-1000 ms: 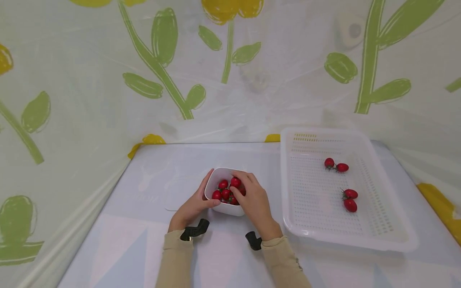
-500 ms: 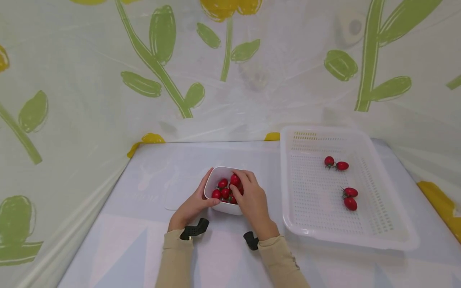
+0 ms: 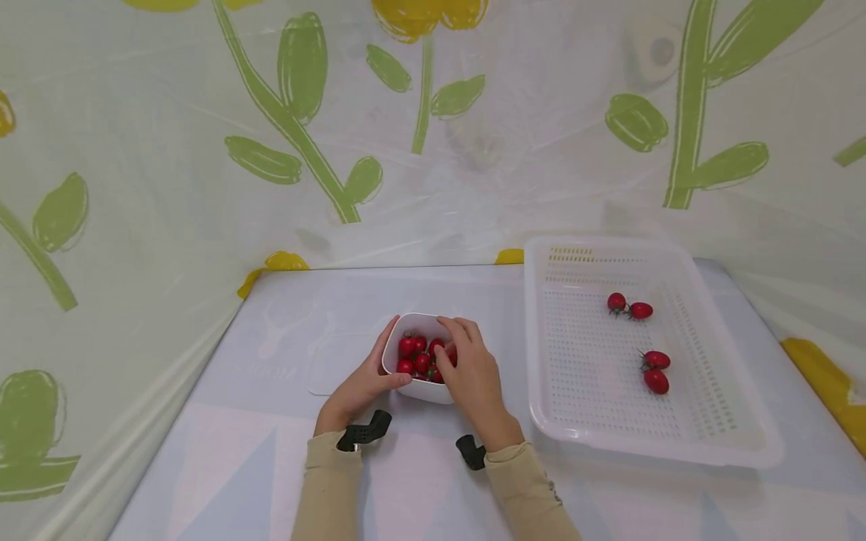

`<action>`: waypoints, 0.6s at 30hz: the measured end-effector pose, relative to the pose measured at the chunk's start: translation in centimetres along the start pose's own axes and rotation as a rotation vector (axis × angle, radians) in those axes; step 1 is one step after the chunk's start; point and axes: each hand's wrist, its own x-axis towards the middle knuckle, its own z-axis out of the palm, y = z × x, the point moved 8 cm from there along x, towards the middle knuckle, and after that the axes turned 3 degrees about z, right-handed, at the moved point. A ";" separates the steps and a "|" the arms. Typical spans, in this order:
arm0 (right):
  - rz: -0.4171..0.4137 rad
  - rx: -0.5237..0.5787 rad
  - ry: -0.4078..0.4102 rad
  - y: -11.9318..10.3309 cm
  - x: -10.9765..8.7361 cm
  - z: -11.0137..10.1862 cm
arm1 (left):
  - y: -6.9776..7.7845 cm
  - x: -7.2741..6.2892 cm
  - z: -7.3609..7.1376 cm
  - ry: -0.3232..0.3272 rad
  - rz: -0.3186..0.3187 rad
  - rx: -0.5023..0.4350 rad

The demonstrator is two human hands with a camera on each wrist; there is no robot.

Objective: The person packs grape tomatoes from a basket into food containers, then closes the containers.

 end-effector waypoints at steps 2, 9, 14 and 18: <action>-0.001 0.015 0.008 -0.1 0.0 -0.3 | 0.0 0.0 0.0 -0.002 -0.006 0.003; -0.031 0.076 0.029 -0.8 0.1 -1.3 | 0.0 0.1 -0.1 0.000 -0.026 0.035; -0.063 0.111 0.024 -1.8 0.4 -2.5 | -0.7 0.5 -0.4 0.015 -0.005 0.018; -0.104 0.148 0.011 -2.3 0.4 -3.6 | -1.9 0.9 -0.7 0.026 0.005 0.014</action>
